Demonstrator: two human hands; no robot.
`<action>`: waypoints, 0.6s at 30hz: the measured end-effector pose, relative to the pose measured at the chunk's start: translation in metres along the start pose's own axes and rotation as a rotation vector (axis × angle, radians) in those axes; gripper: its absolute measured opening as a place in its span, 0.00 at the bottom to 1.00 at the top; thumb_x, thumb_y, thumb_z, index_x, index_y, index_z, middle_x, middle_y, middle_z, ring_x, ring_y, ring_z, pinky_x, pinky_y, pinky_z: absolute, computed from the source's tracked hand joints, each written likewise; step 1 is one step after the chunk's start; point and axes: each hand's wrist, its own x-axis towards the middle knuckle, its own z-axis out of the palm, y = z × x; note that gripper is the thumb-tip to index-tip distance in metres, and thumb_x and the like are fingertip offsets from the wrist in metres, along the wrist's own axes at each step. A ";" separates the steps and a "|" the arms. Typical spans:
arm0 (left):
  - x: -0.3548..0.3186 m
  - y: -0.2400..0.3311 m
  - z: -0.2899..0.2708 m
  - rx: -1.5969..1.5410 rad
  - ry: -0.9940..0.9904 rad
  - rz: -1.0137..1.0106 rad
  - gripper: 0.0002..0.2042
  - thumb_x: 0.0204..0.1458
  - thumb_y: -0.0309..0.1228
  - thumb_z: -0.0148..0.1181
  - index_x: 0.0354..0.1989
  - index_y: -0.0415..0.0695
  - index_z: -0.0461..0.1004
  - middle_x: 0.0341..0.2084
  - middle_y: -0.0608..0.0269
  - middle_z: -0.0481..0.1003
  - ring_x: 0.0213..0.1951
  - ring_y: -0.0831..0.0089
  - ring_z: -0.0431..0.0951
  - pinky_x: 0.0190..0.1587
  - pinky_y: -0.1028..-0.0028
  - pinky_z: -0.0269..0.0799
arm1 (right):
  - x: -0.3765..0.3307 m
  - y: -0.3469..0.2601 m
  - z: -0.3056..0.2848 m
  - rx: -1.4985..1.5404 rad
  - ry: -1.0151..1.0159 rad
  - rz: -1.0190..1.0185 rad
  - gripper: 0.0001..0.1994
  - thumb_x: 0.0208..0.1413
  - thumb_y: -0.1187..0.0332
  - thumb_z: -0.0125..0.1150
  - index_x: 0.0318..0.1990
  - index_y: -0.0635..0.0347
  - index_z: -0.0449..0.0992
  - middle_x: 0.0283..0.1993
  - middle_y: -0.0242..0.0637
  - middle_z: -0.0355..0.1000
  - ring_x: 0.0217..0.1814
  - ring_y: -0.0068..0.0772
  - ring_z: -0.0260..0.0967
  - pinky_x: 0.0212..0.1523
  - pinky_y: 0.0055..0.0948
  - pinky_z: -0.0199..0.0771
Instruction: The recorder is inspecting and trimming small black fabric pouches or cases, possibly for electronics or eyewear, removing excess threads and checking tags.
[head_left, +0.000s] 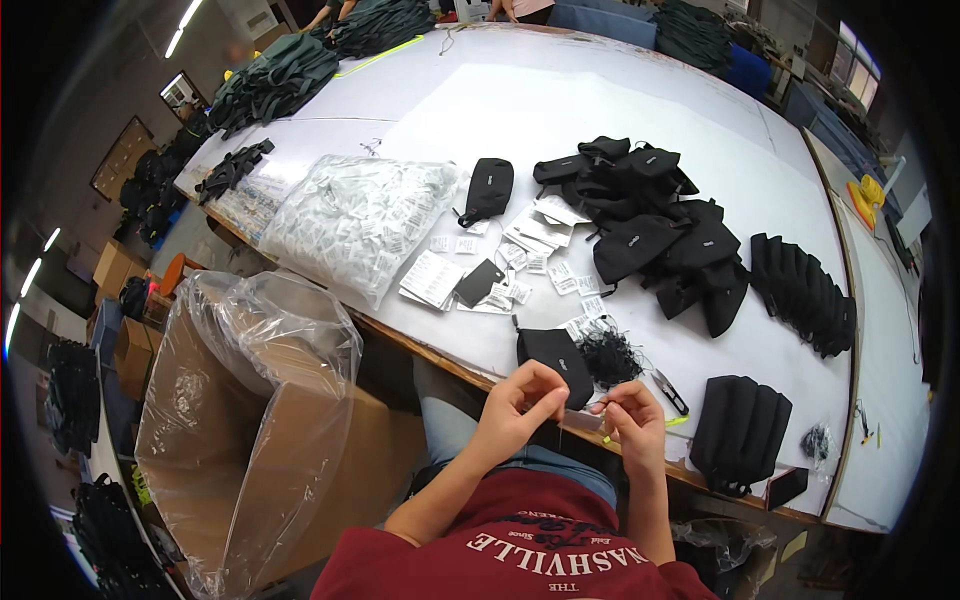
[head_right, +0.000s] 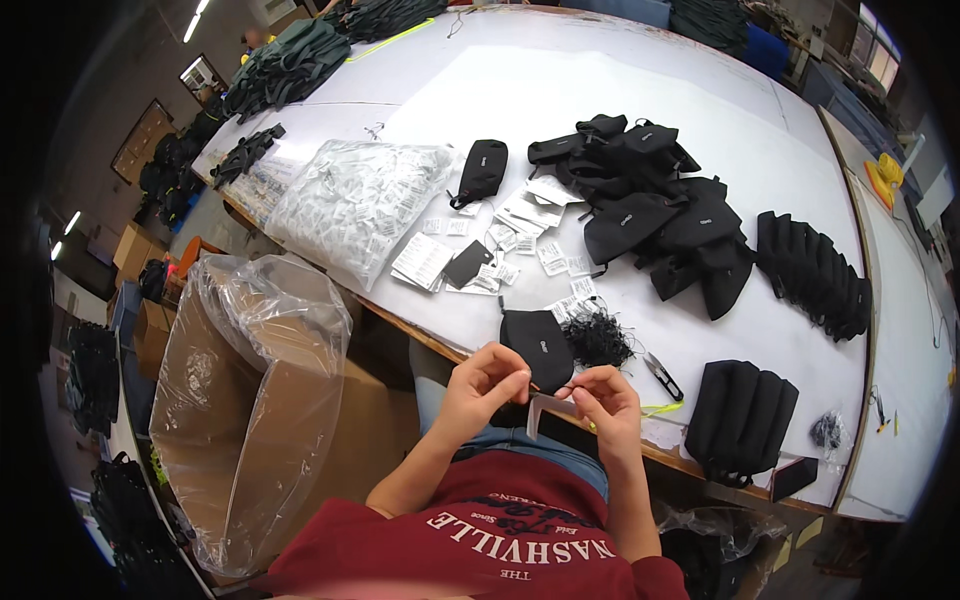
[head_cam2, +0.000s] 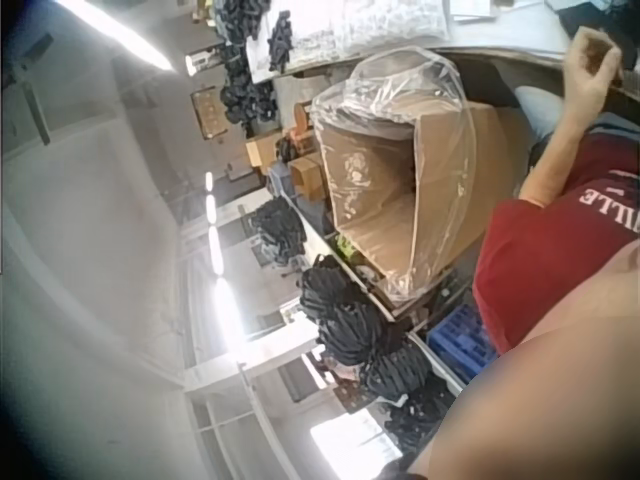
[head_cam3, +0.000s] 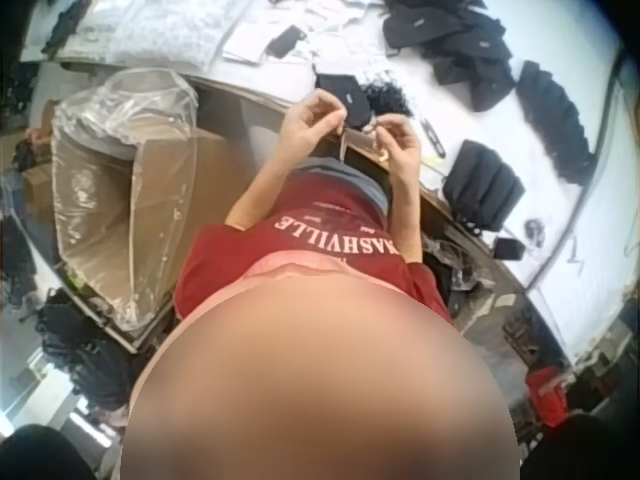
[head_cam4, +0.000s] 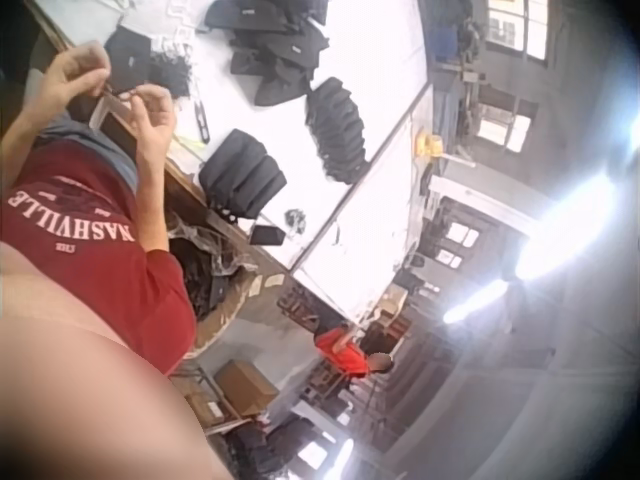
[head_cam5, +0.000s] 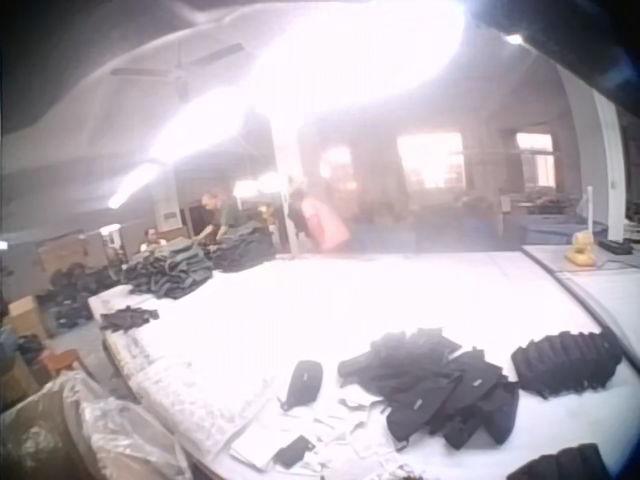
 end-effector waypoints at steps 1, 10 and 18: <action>0.000 0.002 -0.001 -0.076 -0.113 -0.115 0.02 0.55 0.25 0.58 0.33 0.40 0.73 0.27 0.70 0.73 0.25 0.88 0.67 0.26 0.85 0.61 | 0.000 -0.003 0.007 -0.009 0.014 0.002 0.08 0.55 0.75 0.58 0.42 0.60 0.68 0.34 0.41 0.76 0.25 0.15 0.65 0.23 0.12 0.59; -0.002 -0.006 0.005 0.140 -0.171 -0.108 0.05 0.53 0.28 0.60 0.34 0.39 0.75 0.12 0.78 0.62 0.18 0.92 0.56 0.20 0.84 0.47 | -0.001 0.001 0.009 -0.092 0.074 0.032 0.05 0.55 0.75 0.60 0.36 0.63 0.71 0.33 0.37 0.76 0.24 0.14 0.65 0.22 0.13 0.61; -0.002 -0.009 0.004 0.251 -0.206 -0.064 0.06 0.54 0.29 0.59 0.33 0.39 0.73 0.08 0.75 0.58 0.15 0.90 0.53 0.18 0.82 0.47 | 0.002 0.003 0.017 -0.145 0.085 -0.094 0.03 0.54 0.75 0.61 0.33 0.67 0.75 0.35 0.35 0.75 0.36 0.19 0.70 0.41 0.19 0.69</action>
